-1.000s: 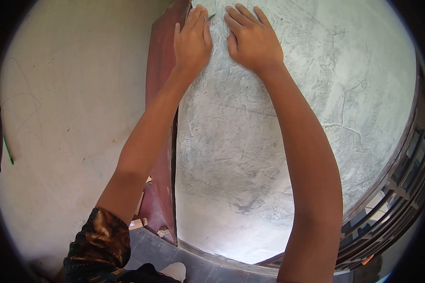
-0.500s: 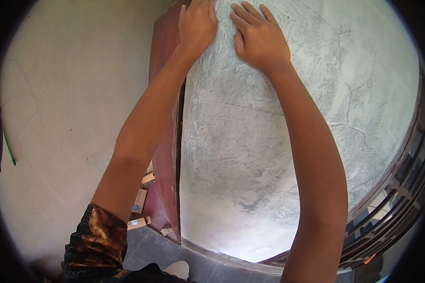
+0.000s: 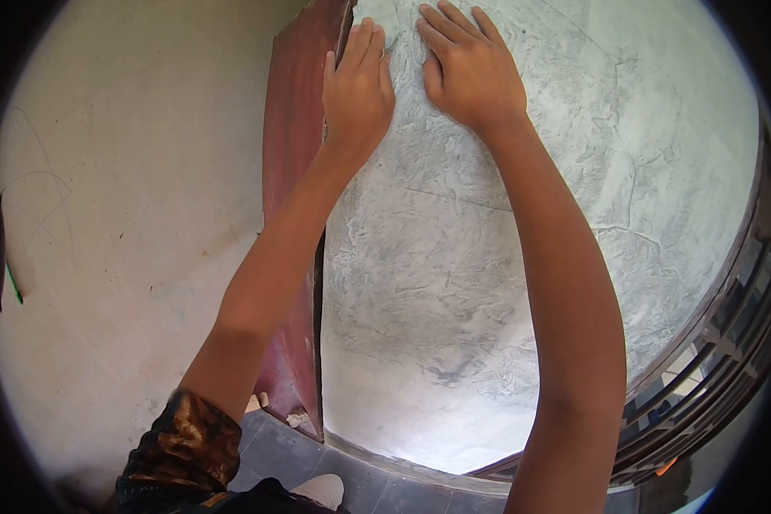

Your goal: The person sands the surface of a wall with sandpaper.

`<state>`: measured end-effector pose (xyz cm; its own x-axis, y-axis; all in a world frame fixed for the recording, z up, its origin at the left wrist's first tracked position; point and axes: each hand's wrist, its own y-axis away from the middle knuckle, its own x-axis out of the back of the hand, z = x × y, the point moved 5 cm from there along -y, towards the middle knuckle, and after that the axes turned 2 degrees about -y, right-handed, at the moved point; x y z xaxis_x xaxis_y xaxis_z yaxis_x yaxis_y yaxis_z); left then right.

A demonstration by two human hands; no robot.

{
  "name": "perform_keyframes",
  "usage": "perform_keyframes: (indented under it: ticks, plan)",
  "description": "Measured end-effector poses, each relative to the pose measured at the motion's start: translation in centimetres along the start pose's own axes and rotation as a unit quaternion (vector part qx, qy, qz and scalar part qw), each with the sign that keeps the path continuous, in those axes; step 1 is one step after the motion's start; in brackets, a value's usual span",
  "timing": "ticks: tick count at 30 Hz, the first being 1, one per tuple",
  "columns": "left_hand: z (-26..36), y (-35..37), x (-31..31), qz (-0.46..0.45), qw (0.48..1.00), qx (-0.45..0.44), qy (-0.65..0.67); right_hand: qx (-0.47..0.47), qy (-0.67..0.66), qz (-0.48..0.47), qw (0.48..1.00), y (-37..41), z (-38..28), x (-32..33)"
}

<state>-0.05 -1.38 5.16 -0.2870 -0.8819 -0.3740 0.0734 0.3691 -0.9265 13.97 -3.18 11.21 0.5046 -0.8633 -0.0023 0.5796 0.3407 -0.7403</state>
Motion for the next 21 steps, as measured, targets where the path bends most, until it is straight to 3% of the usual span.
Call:
perform_keyframes:
  ticks: [4,8,13,16,21]
  plan:
    - [-0.3,0.7,0.3,-0.009,1.000,-0.018,0.021,0.003,0.003,-0.001,1.000,-0.2,0.0,0.0]
    - [-1.6,-6.0,-2.3,-0.038,0.999,0.002,0.021,-0.003,0.005,-0.002,1.000,-0.2,0.0,0.0]
    - [-0.6,1.0,1.0,-0.020,0.999,-0.016,0.029,-0.001,0.008,-0.008,1.000,-0.1,0.0,0.0]
    - [-1.0,1.1,1.3,-0.035,0.998,-0.052,0.023,-0.008,0.011,-0.009,1.000,-0.3,0.0,0.1]
    - [-3.0,-7.0,-2.2,-0.037,0.996,-0.062,0.041,-0.012,0.010,-0.032,0.999,-0.1,0.0,0.0]
